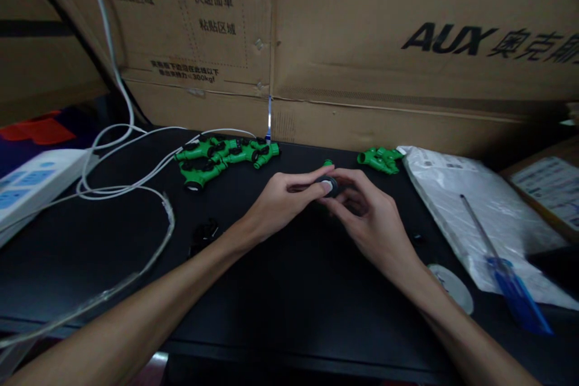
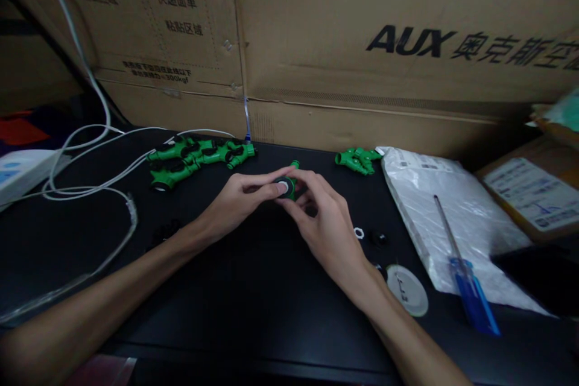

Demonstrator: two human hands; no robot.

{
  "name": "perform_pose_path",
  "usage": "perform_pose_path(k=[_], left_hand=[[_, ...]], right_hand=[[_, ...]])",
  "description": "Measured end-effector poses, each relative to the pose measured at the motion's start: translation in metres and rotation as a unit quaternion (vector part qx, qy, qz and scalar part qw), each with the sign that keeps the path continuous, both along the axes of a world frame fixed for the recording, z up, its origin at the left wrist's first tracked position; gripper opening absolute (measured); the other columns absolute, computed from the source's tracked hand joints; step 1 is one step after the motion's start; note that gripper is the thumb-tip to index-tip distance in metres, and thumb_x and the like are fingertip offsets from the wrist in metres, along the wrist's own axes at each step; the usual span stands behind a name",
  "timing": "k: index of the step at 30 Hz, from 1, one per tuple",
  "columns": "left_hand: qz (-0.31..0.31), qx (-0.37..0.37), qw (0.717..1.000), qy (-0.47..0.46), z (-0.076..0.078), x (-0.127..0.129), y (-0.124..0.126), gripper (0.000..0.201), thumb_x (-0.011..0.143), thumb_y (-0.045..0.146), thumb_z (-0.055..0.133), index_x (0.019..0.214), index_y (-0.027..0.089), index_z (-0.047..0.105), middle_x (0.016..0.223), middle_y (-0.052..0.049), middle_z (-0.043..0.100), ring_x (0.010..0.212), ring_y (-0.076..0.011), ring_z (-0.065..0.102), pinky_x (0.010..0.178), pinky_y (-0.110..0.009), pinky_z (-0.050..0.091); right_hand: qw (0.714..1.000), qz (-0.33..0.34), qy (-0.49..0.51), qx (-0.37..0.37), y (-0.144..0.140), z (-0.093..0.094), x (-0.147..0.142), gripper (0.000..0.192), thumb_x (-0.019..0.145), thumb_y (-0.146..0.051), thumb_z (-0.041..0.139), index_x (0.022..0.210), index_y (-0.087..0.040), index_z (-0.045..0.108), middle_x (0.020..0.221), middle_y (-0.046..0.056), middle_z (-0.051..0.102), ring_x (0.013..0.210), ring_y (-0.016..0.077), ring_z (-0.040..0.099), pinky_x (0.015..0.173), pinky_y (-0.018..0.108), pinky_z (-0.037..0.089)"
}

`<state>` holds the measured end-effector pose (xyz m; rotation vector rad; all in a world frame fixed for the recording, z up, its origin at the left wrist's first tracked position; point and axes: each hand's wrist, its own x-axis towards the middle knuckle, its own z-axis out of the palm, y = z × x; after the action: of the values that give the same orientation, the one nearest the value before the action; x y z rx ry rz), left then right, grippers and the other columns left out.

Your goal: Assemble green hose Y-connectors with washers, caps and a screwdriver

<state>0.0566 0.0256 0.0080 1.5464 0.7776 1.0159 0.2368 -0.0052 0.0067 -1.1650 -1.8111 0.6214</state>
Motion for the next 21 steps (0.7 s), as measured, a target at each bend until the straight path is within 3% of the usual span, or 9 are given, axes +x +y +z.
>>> perform_pose_path(k=[15,21], left_hand=[[0.015,0.011,1.000,-0.004,-0.0045,-0.0003,-0.0015,0.042,0.093,0.038,0.069,0.131,0.022,0.069,0.139,-0.002,0.067,0.138,-0.0255,0.056,0.121,-0.037,0.038],[0.023,0.009,1.000,-0.001,-0.0042,0.0013,-0.0038,0.040,0.093,0.034,0.068,0.131,0.021,0.070,0.136,-0.002,0.069,0.136,-0.0262,0.058,0.120,-0.037,0.038]], right_hand=[[1.000,0.004,-0.008,0.021,-0.0014,-0.0050,0.0028,0.032,0.093,-0.026,0.068,0.124,-0.026,0.060,0.110,0.005,0.064,0.074,0.0148,0.064,0.072,0.035,0.057],[0.997,-0.012,-0.051,0.064,-0.0028,-0.0026,-0.0004,0.031,0.093,-0.021,0.067,0.123,-0.023,0.060,0.100,0.004,0.066,0.075,0.0158,0.066,0.073,0.034,0.057]])
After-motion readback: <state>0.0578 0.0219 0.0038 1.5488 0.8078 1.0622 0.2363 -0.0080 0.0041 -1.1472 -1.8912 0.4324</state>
